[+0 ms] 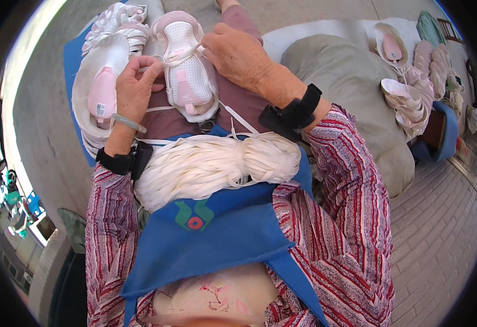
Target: Lacing and tying the laces of new shoes.
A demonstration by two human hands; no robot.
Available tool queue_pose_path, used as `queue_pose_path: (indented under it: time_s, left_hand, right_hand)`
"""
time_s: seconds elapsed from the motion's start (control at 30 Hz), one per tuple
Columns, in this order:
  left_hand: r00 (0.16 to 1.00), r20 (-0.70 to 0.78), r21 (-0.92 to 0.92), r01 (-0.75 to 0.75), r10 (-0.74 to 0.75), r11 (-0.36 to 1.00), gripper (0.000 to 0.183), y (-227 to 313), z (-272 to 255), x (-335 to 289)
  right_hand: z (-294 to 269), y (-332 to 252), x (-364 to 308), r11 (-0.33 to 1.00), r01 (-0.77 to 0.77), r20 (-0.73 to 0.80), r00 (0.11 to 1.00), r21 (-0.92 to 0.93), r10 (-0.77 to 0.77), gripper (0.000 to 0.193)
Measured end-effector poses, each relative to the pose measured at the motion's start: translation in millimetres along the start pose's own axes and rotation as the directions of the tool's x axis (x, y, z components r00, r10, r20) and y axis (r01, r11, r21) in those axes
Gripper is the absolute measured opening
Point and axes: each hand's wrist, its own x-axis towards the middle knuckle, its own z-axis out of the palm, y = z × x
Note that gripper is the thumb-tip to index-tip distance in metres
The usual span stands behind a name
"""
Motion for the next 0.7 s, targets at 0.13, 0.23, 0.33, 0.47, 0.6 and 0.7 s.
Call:
queue_pose_path:
  time_s: [0.13,0.23,0.33,0.47,0.6,0.7]
  left_hand:
    - [0.966,-0.034,0.231,-0.241,0.255,0.943,0.029,-6.0,0.4,-10.6]
    - [0.851,0.105,0.524,-0.486,0.514,0.699,0.044,4.8,9.5,-15.3]
    - [0.881,0.083,0.51,-0.439,0.465,0.74,0.051,-4.8,17.8,-8.3]
    - [0.904,0.079,0.479,-0.403,0.419,0.779,0.06,3.5,28.1,-3.9]
    - [0.921,0.033,0.431,-0.364,0.389,0.826,0.064,0.5,38.1,0.7]
    - [0.925,-0.003,0.401,-0.347,0.381,0.848,0.064,-4.4,45.0,3.6]
  right_hand:
    - [-9.9,-28.4,-14.4,0.995,-0.101,-0.041,0.994,0.01,0.101,0.028]
    - [-10.3,-37.5,-14.3,0.986,-0.144,-0.013,0.99,-0.089,0.143,0.029]
    - [-5.9,-44.9,-7.9,0.952,-0.22,0.178,0.949,-0.211,0.259,0.031]
    - [11.0,-39.4,-4.8,0.945,-0.15,0.226,0.949,-0.289,0.22,0.03]
    - [6.5,-41.6,0.8,0.937,-0.023,0.334,0.931,-0.347,0.147,0.027]
    - [17.3,-31.0,-0.8,0.941,-0.02,0.312,0.941,-0.338,0.132,0.024]
